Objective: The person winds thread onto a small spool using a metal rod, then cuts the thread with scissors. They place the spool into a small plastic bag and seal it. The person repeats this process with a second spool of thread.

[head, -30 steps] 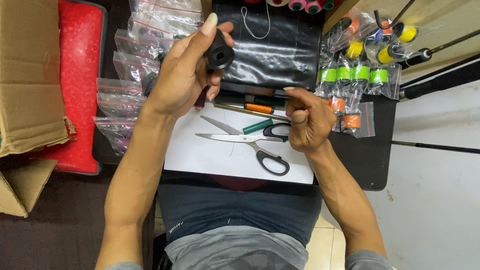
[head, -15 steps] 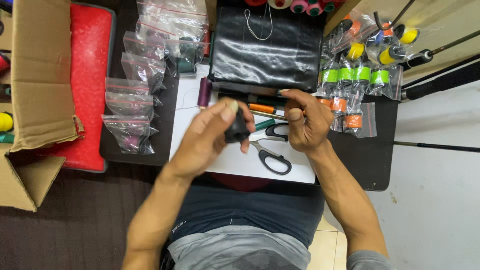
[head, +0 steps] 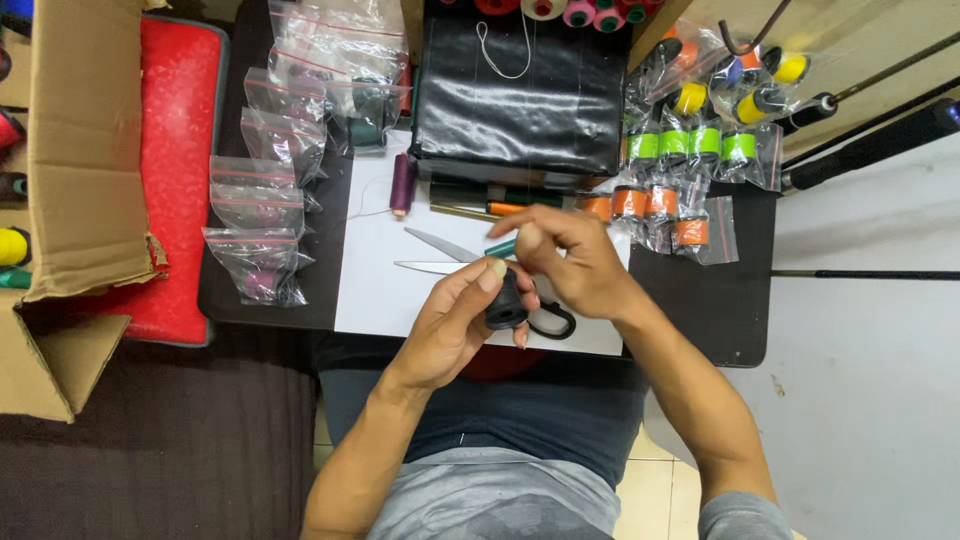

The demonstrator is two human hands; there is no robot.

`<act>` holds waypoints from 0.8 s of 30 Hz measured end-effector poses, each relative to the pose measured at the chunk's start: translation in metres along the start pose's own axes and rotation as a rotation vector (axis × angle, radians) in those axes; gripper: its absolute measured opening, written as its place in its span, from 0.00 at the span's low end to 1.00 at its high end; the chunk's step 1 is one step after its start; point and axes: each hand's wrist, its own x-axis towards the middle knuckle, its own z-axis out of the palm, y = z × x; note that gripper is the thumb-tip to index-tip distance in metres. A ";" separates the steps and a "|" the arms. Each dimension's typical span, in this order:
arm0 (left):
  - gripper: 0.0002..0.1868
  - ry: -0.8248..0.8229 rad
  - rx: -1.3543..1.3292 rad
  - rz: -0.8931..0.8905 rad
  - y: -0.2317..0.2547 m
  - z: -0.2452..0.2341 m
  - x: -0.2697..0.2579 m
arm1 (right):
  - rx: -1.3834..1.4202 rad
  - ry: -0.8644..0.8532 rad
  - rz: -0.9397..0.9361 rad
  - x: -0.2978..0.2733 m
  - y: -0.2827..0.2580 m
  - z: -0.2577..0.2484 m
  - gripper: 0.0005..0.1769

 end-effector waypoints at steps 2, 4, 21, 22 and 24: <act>0.20 -0.001 -0.002 -0.011 0.000 -0.002 -0.005 | 0.075 -0.022 0.100 0.002 -0.013 0.002 0.13; 0.20 0.014 0.032 -0.023 0.001 -0.005 -0.015 | -0.013 0.033 0.024 0.003 -0.002 -0.003 0.14; 0.22 0.289 -0.012 0.034 0.015 -0.053 -0.091 | -0.151 0.257 -0.004 -0.004 0.021 -0.013 0.17; 0.22 0.284 0.001 0.046 0.013 -0.051 -0.089 | -0.130 0.247 0.013 -0.005 0.018 -0.010 0.16; 0.22 0.298 0.040 0.067 0.015 -0.046 -0.081 | -0.044 0.207 0.079 -0.009 0.009 -0.007 0.17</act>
